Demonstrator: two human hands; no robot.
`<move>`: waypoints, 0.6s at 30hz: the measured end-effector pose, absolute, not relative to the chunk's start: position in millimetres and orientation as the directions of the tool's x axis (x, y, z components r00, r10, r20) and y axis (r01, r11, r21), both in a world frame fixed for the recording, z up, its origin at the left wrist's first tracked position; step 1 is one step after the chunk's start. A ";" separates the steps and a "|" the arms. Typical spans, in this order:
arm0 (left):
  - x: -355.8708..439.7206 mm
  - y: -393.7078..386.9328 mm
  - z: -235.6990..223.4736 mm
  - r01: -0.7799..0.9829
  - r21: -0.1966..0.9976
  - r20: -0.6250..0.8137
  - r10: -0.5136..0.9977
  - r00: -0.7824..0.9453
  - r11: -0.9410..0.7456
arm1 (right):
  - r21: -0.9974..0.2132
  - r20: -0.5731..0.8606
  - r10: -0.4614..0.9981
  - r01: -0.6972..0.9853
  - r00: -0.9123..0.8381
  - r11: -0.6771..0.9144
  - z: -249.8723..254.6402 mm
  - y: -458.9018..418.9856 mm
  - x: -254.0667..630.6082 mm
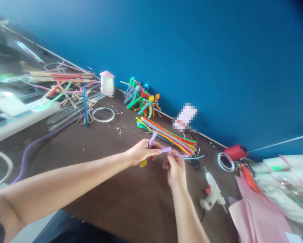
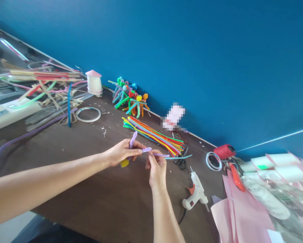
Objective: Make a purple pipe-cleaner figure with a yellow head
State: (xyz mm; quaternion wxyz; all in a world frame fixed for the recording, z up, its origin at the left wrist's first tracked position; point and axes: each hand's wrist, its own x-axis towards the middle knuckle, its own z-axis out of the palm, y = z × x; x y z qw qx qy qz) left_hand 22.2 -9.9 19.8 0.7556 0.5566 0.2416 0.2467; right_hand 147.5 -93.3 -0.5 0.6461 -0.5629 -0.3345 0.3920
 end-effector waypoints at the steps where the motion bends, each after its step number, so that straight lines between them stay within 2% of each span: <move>1: 22.3 -9.5 20.2 -0.095 0.960 -0.109 0.661 0.743 0.265 | -0.998 0.014 0.877 -0.052 0.480 0.045 -0.9 -94.1 147.2; 4: 23.0 -7.6 20.5 -0.064 0.965 -0.148 0.727 0.671 0.255 | -0.961 0.134 0.873 0.276 0.469 0.000 2.1 -97.6 145.0; 6: 23.3 -5.9 20.0 -0.020 0.981 -0.137 0.760 0.635 0.193 | -0.870 0.249 0.881 0.492 0.401 0.022 6.6 -100.4 142.5; 8: 23.1 -4.4 19.1 0.044 0.996 -0.086 0.776 0.625 0.075 | -0.776 0.334 0.885 0.627 0.325 0.062 11.3 -103.0 140.1; 12: 19.9 -3.2 18.2 0.157 0.947 0.126 0.774 0.620 -0.280 | -0.682 0.391 0.887 0.725 0.244 0.101 17.6 -106.1 137.1; 15: 15.7 -4.3 19.0 0.197 0.814 0.317 0.703 0.636 -0.546 | -0.673 0.403 0.888 0.730 0.222 0.123 19.2 -106.5 136.3; 18: 11.6 -6.0 20.2 0.243 0.673 0.369 0.602 0.708 -0.699 | -0.664 0.413 0.884 0.737 0.220 0.127 19.3 -106.8 137.4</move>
